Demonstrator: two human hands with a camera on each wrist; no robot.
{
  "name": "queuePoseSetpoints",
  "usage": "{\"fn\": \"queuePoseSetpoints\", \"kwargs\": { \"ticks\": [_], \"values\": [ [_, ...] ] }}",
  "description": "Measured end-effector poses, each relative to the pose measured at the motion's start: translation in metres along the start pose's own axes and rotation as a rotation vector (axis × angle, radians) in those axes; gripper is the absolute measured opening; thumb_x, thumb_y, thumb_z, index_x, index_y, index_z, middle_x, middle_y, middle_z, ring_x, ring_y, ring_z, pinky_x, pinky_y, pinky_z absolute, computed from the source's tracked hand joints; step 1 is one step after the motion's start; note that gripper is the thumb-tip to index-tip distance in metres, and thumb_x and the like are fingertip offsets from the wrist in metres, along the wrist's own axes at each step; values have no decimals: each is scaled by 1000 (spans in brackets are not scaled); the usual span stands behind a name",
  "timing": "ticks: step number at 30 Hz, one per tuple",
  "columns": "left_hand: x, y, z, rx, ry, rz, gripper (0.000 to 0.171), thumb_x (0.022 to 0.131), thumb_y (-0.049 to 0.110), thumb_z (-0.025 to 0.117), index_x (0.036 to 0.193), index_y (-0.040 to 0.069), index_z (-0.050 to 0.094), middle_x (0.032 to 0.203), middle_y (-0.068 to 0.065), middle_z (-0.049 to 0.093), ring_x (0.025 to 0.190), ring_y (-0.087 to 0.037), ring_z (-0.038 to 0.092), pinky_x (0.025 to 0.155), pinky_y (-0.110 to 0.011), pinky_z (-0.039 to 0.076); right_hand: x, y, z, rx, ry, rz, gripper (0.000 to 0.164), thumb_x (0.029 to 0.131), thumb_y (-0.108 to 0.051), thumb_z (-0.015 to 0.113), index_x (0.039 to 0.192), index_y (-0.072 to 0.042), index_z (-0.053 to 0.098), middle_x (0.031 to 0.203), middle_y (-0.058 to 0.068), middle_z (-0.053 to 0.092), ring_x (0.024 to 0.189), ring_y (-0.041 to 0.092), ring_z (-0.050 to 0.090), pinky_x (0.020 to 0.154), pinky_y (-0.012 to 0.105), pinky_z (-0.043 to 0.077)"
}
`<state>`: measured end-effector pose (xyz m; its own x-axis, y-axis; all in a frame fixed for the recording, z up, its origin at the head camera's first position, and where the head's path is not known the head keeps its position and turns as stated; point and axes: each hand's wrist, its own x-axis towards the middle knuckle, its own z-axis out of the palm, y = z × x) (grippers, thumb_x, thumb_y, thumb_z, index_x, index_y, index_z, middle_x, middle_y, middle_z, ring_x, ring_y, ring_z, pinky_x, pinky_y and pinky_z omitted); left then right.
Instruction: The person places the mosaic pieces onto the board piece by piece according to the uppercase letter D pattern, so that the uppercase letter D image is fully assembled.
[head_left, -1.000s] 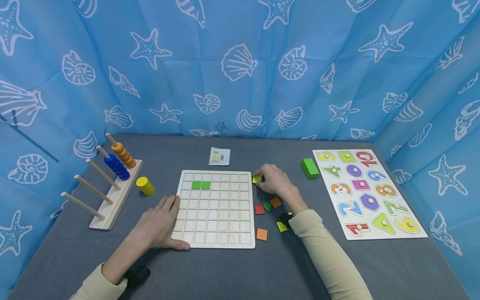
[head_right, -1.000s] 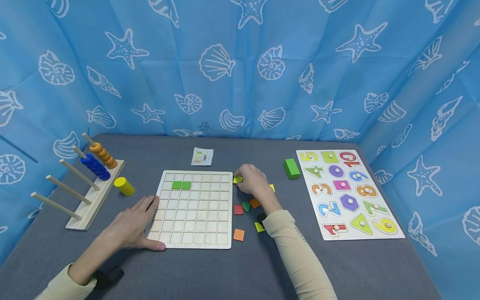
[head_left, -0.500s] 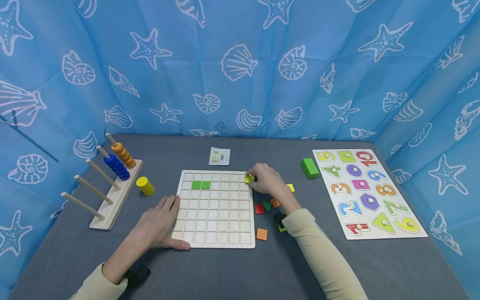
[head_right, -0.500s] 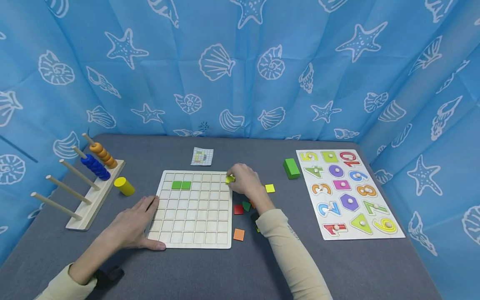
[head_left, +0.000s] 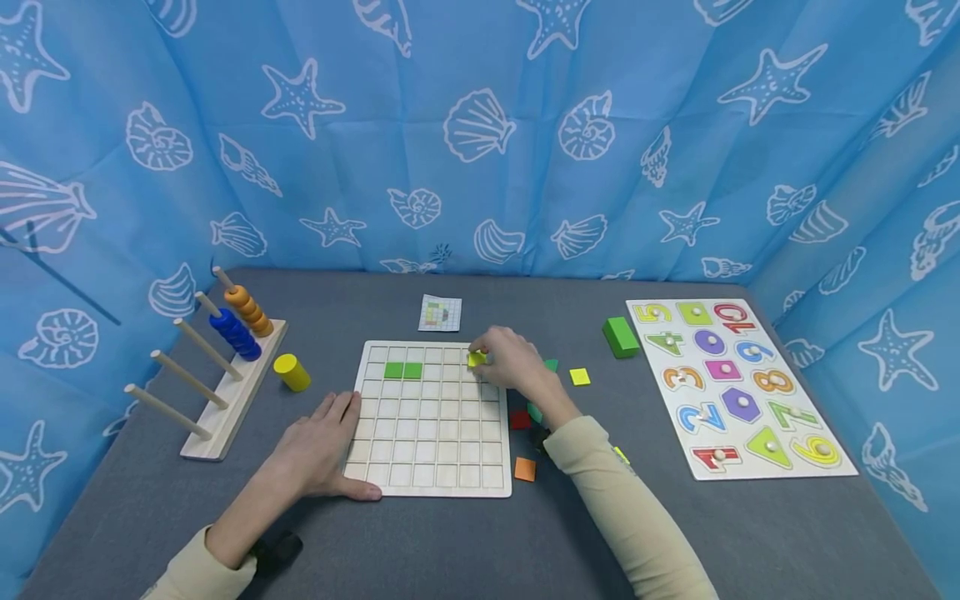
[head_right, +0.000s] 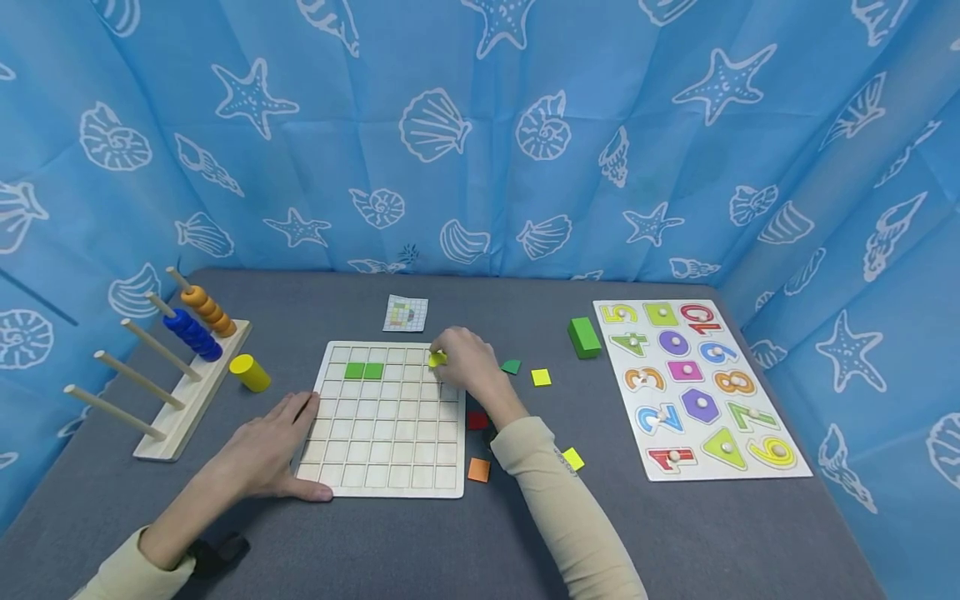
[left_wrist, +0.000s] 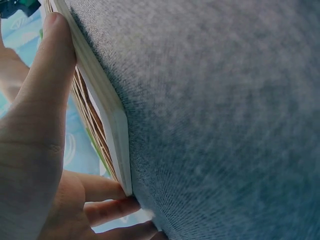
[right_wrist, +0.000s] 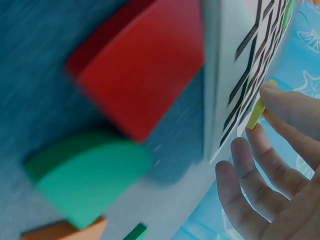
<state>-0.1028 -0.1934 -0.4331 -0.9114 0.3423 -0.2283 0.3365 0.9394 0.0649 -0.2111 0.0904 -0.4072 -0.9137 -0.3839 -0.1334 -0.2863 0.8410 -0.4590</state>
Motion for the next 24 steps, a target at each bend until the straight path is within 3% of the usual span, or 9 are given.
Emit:
{"fn": "queuePoseSetpoints", "kwargs": {
  "ticks": [24],
  "values": [
    [0,0,-1,-17,-30,-7,141,60,87,74,154,-9,33,156,-31,39,142,-53,43,99,-66,51,23,-46,21,-37,-73,-142,30,94,-12,75,124,-8,74,125,10,73,117,25,68,95,41,59]
  ]
}}
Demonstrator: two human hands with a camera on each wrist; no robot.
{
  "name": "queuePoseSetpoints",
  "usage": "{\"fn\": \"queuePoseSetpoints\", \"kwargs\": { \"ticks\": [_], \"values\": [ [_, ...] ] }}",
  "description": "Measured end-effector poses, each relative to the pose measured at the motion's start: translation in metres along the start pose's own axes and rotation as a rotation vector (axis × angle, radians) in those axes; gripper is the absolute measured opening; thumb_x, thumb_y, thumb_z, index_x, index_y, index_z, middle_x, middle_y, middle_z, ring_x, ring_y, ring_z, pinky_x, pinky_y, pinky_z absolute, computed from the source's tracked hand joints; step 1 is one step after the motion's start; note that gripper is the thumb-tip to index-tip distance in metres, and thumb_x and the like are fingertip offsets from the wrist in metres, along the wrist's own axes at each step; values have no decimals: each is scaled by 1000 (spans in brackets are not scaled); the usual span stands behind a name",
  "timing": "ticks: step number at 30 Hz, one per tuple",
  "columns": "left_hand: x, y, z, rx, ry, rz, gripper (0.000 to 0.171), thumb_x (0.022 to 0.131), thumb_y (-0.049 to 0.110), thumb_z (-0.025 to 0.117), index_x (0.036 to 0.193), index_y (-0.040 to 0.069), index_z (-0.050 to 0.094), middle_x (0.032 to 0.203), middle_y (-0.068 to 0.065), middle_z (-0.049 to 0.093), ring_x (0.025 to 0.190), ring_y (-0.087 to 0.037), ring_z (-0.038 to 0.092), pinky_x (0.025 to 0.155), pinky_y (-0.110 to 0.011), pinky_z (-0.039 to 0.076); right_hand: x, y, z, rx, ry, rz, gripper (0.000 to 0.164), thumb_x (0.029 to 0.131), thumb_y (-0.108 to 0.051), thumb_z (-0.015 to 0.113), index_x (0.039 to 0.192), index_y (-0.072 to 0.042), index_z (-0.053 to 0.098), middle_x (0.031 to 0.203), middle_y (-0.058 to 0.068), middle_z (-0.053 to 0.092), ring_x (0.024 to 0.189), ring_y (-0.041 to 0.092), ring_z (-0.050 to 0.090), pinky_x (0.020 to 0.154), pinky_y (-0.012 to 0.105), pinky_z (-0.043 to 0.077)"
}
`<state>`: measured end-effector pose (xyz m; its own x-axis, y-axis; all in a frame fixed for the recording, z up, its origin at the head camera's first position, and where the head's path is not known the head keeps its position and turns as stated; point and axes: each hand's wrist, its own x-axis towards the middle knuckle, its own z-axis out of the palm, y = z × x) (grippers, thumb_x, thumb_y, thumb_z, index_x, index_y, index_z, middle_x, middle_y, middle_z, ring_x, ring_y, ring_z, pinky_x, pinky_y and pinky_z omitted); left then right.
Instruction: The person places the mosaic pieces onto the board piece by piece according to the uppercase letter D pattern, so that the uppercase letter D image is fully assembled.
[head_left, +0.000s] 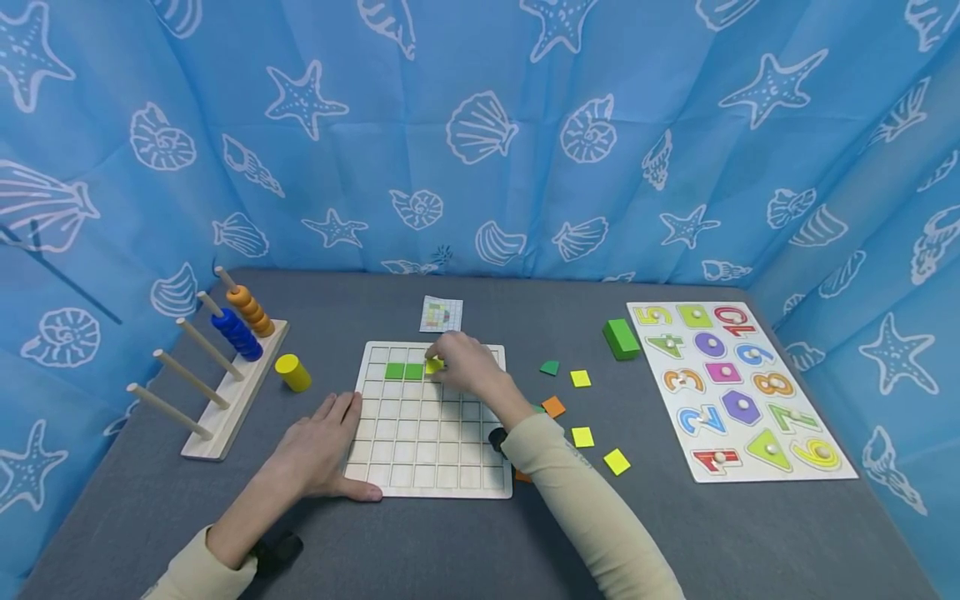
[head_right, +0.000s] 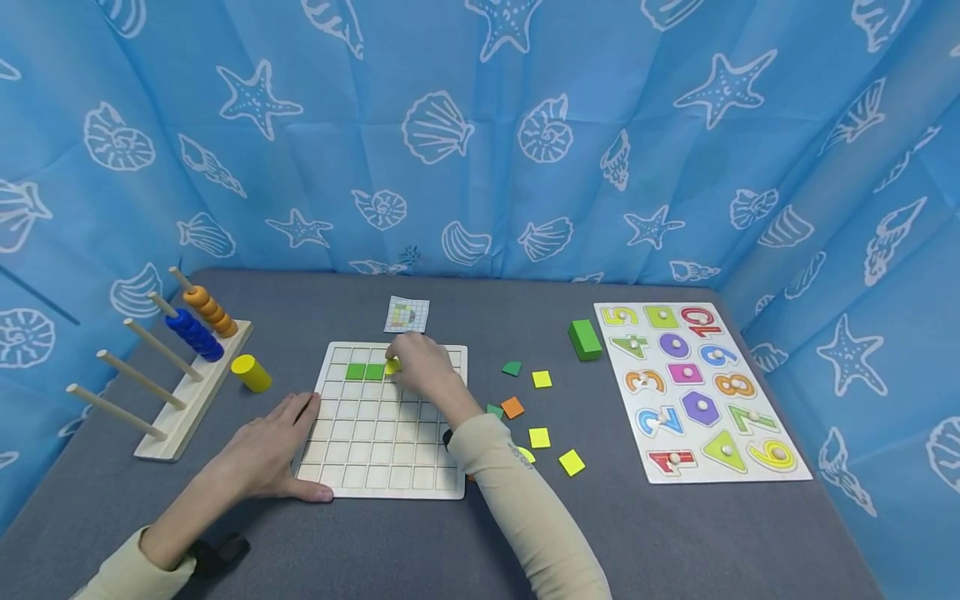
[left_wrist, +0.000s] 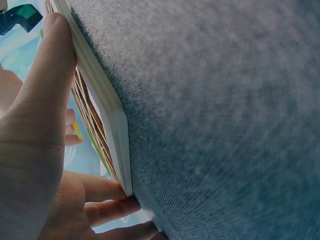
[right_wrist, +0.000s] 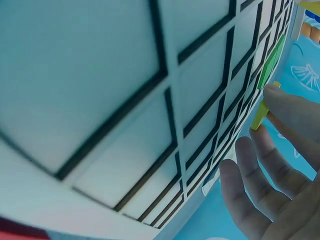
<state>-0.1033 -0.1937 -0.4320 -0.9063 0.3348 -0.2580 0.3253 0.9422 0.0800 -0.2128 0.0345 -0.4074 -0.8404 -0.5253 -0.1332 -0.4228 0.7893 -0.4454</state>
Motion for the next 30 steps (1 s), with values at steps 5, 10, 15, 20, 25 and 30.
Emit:
{"fn": "queuePoseSetpoints", "kwargs": {
  "ticks": [5,10,15,20,25,30],
  "values": [
    [0,0,0,0,4,3,141,60,87,75,154,-9,33,156,-31,40,142,-53,44,99,-66,51,2,-3,3,0,4,2,28,93,-9,75,121,-8,76,122,10,74,115,26,69,95,43,59],
    [0,0,0,2,-3,-2,141,59,88,74,154,-9,34,156,-31,40,142,-53,43,100,-67,50,2,-4,3,1,-8,12,26,93,-7,75,119,-8,77,123,9,74,116,26,68,95,43,59],
    [0,0,0,5,-13,-11,143,58,89,73,154,-9,33,157,-31,39,143,-52,43,100,-67,50,2,-4,4,3,-12,15,26,93,-7,74,119,-8,77,124,10,73,117,26,68,95,44,59],
    [1,0,0,11,-7,-9,142,58,89,74,154,-9,33,156,-31,40,142,-52,43,99,-67,50,1,-4,5,3,-10,19,27,93,-7,74,120,-8,76,125,9,73,118,26,67,95,44,59],
    [0,0,1,10,1,-1,142,58,89,74,154,-9,34,156,-31,40,142,-52,44,98,-67,51,1,-3,6,0,-2,17,27,93,-7,74,120,-9,76,126,8,73,119,25,67,96,43,58],
    [0,0,1,4,3,3,142,58,88,74,154,-9,34,156,-31,40,142,-52,44,98,-67,51,0,-3,6,3,-4,24,28,93,-8,74,120,-9,76,126,8,72,117,25,67,94,43,59]
  ]
}}
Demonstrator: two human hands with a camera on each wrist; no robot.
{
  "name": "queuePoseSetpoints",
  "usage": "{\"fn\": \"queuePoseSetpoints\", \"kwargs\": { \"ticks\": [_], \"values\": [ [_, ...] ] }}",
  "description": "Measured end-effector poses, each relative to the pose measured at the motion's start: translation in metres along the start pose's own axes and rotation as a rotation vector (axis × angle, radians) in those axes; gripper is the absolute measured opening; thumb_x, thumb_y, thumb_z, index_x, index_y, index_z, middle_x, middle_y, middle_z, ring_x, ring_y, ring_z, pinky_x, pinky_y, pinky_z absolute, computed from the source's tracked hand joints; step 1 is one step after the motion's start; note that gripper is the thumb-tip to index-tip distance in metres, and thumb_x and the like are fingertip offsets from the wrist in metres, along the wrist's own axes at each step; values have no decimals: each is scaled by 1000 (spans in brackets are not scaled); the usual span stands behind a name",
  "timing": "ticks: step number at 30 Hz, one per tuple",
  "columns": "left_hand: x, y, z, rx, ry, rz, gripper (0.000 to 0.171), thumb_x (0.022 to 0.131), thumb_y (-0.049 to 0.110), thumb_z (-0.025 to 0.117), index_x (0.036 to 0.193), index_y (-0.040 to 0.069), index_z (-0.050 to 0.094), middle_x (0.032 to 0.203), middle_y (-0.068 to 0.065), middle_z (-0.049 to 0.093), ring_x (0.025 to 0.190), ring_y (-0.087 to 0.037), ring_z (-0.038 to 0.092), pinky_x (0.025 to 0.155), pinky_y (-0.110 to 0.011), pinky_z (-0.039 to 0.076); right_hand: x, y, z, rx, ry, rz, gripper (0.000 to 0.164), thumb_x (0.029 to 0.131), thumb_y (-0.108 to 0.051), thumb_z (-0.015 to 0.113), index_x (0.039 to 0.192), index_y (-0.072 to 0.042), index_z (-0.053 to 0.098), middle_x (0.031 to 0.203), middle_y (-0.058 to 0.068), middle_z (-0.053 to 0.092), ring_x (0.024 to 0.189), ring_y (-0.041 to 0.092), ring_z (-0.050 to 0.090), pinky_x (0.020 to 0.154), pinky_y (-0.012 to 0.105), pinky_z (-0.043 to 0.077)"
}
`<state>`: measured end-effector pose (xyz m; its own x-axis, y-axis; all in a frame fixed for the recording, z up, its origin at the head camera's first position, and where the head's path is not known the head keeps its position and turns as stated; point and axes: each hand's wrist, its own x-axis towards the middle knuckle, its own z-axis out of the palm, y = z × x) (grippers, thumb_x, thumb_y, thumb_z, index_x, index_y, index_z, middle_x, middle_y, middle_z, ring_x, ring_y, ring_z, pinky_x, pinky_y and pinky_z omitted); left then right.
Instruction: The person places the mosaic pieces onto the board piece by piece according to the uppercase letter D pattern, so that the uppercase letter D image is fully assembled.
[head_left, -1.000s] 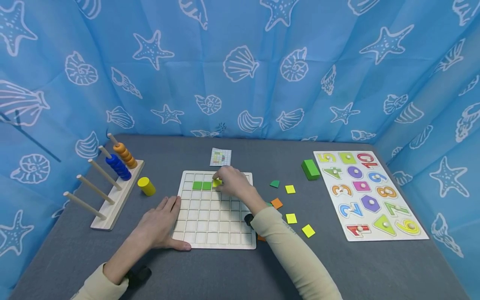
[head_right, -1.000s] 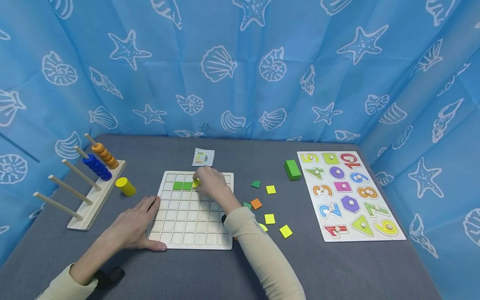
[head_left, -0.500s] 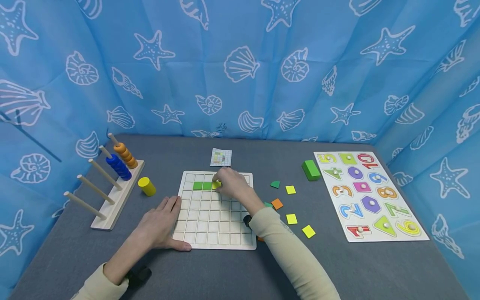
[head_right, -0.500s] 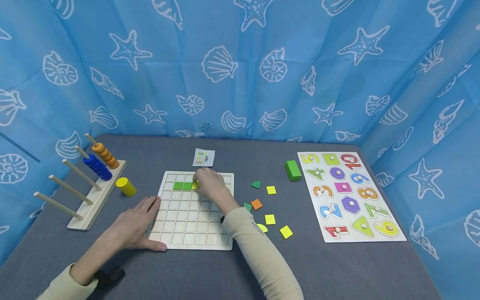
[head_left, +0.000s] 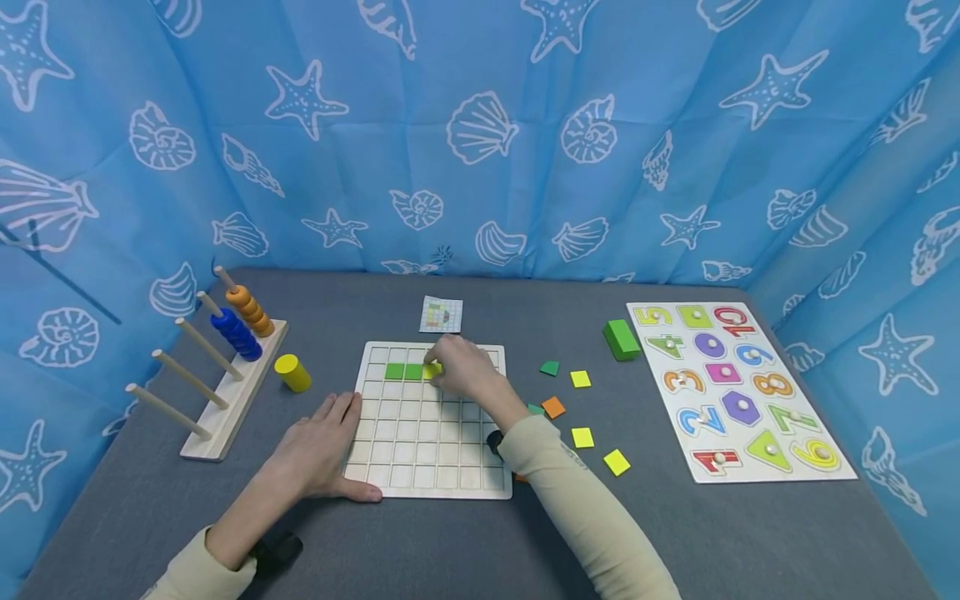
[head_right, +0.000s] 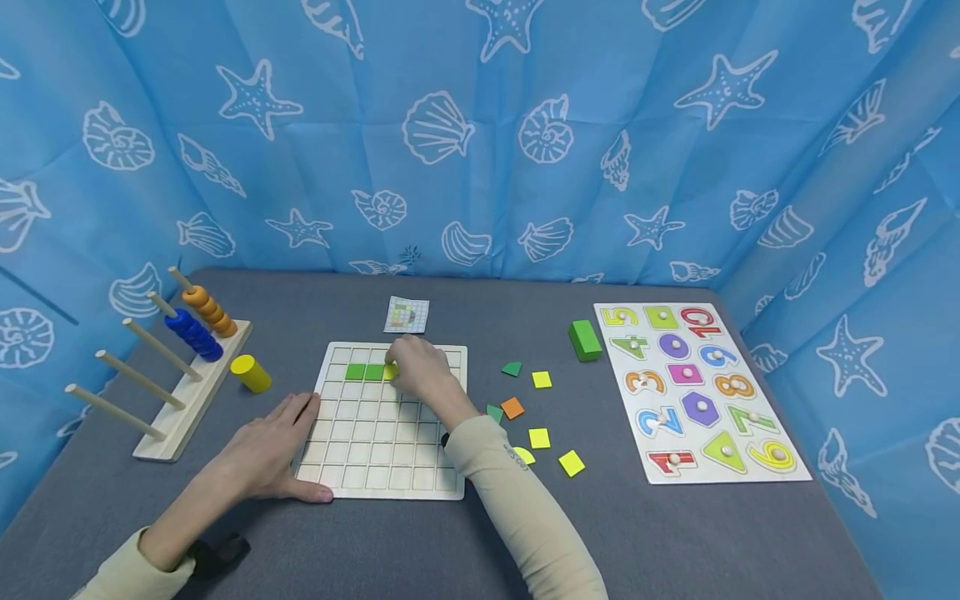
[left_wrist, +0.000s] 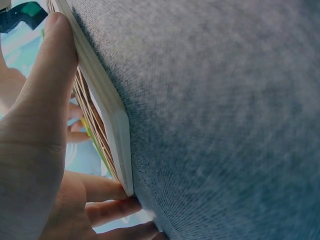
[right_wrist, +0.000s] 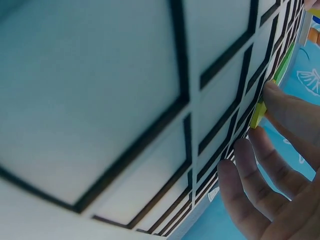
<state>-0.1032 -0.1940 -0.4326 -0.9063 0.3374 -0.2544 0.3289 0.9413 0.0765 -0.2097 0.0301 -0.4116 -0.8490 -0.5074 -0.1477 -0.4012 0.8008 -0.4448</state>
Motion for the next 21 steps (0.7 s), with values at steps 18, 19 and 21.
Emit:
{"fn": "queuePoseSetpoints", "kwargs": {
  "ticks": [18,19,21],
  "values": [
    [0,0,0,-5,-15,-9,142,59,87,75,155,-9,32,157,-30,39,142,-53,43,99,-67,50,-6,3,-1,3,11,-35,28,94,-4,70,121,-8,76,120,10,72,112,25,64,87,39,56],
    [0,1,0,-4,-16,-9,142,59,87,75,154,-9,32,157,-30,39,142,-53,43,99,-67,50,-7,4,-2,6,16,-36,28,94,-5,70,121,-8,76,120,10,72,112,25,64,87,39,56],
    [0,1,-1,-2,-15,-9,142,59,87,75,154,-9,32,157,-30,39,142,-53,43,99,-67,50,-10,6,-5,8,27,-40,27,95,-7,70,122,-8,75,121,10,72,113,25,65,89,39,56]
  ]
}}
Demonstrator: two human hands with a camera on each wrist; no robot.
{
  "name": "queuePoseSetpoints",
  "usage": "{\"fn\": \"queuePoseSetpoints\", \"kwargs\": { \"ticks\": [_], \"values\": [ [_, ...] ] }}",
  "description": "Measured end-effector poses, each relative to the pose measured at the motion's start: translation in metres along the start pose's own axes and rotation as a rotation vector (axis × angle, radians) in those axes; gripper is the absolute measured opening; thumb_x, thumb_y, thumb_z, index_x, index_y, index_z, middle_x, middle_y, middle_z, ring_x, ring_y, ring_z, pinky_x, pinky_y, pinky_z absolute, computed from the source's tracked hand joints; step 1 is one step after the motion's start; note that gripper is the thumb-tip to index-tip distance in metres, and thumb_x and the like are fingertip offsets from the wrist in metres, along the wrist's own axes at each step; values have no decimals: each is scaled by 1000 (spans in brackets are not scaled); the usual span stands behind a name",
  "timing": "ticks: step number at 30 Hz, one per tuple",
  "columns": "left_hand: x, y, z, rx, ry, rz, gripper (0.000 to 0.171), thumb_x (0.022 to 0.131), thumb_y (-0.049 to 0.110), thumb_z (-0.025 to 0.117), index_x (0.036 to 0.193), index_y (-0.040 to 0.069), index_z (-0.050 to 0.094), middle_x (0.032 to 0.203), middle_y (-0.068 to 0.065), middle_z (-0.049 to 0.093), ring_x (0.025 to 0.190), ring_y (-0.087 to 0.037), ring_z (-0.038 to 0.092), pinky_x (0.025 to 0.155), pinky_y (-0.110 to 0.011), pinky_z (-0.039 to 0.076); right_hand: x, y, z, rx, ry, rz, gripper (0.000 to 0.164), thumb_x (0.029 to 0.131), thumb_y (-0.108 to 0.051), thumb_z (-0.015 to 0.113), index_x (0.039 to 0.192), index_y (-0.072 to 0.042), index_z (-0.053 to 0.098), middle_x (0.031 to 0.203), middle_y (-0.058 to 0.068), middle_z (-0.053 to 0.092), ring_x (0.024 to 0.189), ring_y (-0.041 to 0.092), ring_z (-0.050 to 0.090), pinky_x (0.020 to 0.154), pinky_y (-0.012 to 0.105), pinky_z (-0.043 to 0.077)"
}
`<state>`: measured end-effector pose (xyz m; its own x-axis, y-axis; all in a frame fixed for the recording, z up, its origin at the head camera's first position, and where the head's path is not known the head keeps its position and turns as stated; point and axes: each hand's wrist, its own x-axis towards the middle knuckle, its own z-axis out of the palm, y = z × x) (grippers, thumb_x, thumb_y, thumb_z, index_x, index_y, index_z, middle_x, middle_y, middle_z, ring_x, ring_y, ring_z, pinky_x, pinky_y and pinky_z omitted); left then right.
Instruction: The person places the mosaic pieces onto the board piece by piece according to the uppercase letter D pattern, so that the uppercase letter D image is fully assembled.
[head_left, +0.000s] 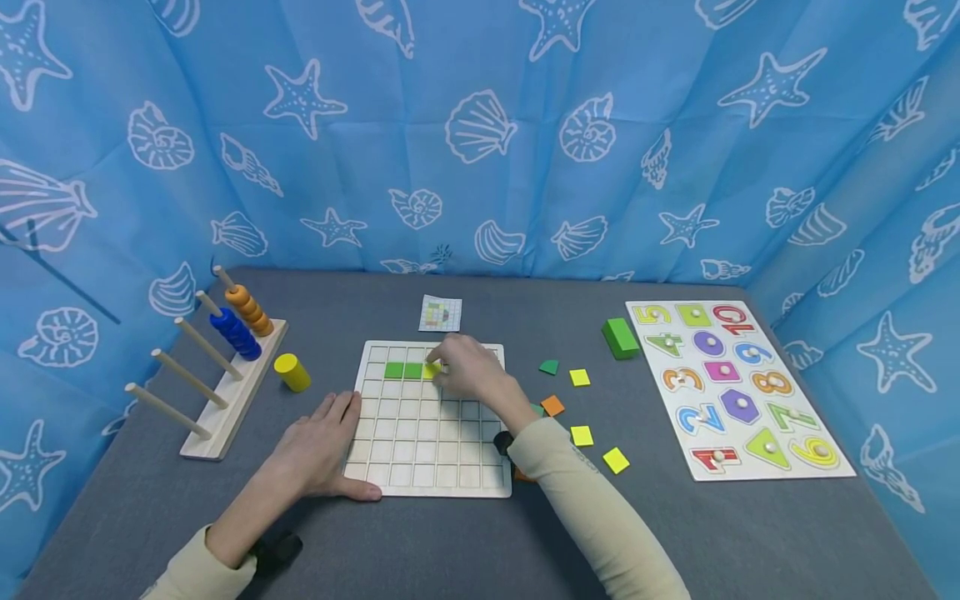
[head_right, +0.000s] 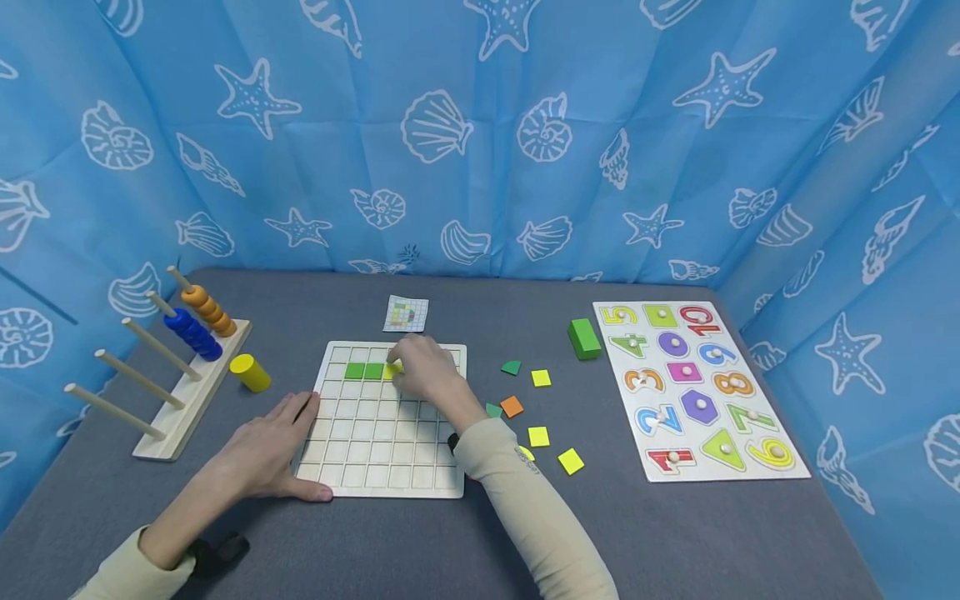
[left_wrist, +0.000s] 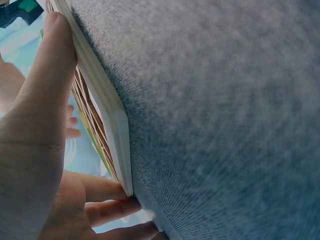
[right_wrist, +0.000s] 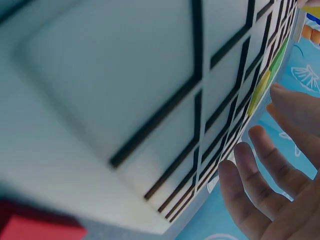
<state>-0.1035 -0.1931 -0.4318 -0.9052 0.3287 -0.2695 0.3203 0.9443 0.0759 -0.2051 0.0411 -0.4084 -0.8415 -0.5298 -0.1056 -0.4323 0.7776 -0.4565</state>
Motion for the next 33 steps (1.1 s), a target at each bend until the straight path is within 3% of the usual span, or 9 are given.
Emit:
{"fn": "queuePoseSetpoints", "kwargs": {
  "ticks": [4,13,17,21,28,33],
  "values": [
    [0,1,-1,4,8,5,141,60,86,76,154,-9,33,156,-31,39,142,-53,43,99,-67,51,-6,5,-5,-9,22,12,25,97,-13,69,121,-9,76,122,10,72,116,27,65,95,44,57],
    [0,1,-1,9,20,18,140,60,86,76,154,-10,33,156,-31,40,141,-53,44,98,-66,51,-21,33,-16,-9,46,132,29,97,-20,71,124,-13,75,119,12,68,113,29,64,87,48,58],
    [-1,1,-1,6,9,11,141,60,86,75,154,-10,32,157,-31,39,142,-53,43,99,-67,51,-30,49,-22,-23,68,142,29,96,-19,71,124,-12,75,118,14,68,104,28,64,73,42,55],
    [-1,1,-1,4,-1,3,142,60,87,74,154,-10,32,157,-31,38,142,-54,42,99,-67,50,-40,66,-27,-43,82,164,28,96,-18,71,122,-11,76,111,14,67,91,26,60,61,35,44],
    [-1,1,0,8,-7,2,143,59,89,73,154,-9,32,158,-31,38,143,-53,42,99,-68,50,-56,91,-35,-109,73,239,33,93,-18,75,125,-10,74,117,15,67,108,34,57,86,50,53],
    [-1,1,0,12,-2,6,143,59,89,73,154,-9,33,157,-31,39,142,-53,43,99,-67,50,-66,104,-39,-99,30,264,35,93,-15,74,128,-8,72,122,18,66,111,34,59,92,51,53]
  ]
}}
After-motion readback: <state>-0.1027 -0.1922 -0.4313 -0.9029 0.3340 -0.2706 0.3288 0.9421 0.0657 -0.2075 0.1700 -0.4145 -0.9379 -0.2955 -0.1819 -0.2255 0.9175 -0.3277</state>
